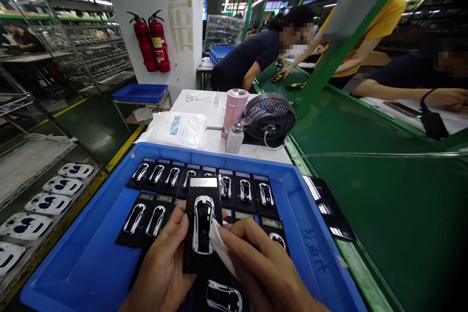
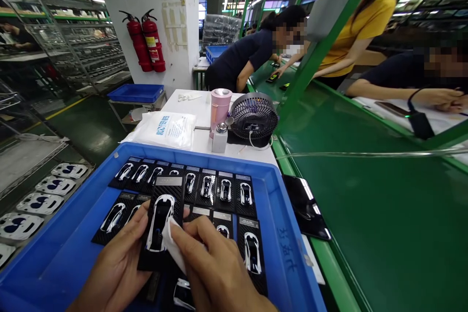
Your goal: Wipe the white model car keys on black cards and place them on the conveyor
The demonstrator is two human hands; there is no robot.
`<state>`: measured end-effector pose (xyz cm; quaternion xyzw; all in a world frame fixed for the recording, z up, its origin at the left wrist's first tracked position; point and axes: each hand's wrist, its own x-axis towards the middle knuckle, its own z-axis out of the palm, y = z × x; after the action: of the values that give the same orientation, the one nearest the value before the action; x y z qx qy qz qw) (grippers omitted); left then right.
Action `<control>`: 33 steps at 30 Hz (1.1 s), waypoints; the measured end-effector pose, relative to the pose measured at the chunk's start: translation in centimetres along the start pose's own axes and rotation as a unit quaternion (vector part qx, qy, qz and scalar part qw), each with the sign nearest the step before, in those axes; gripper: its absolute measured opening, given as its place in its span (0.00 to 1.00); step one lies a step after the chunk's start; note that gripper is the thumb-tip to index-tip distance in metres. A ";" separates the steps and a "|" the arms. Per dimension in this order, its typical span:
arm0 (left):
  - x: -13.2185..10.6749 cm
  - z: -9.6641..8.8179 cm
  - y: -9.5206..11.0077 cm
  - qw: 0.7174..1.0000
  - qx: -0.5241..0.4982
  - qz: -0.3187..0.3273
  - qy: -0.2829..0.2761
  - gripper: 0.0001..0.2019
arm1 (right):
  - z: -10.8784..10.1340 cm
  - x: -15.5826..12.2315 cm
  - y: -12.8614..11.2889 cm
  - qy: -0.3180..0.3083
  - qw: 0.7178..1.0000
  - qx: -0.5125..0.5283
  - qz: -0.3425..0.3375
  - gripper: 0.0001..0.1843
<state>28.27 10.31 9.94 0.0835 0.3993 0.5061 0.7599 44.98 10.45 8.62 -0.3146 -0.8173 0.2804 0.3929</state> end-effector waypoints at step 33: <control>0.7 -0.6 -0.6 0.999 -0.009 -0.019 0.036 0.18 | -0.7 0.1 -0.2 0.099 0.984 0.109 0.103 0.17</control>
<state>28.41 10.41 8.80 0.0508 0.4235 0.4982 0.7549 45.46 10.53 9.14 -0.3785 -0.7020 0.3745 0.4729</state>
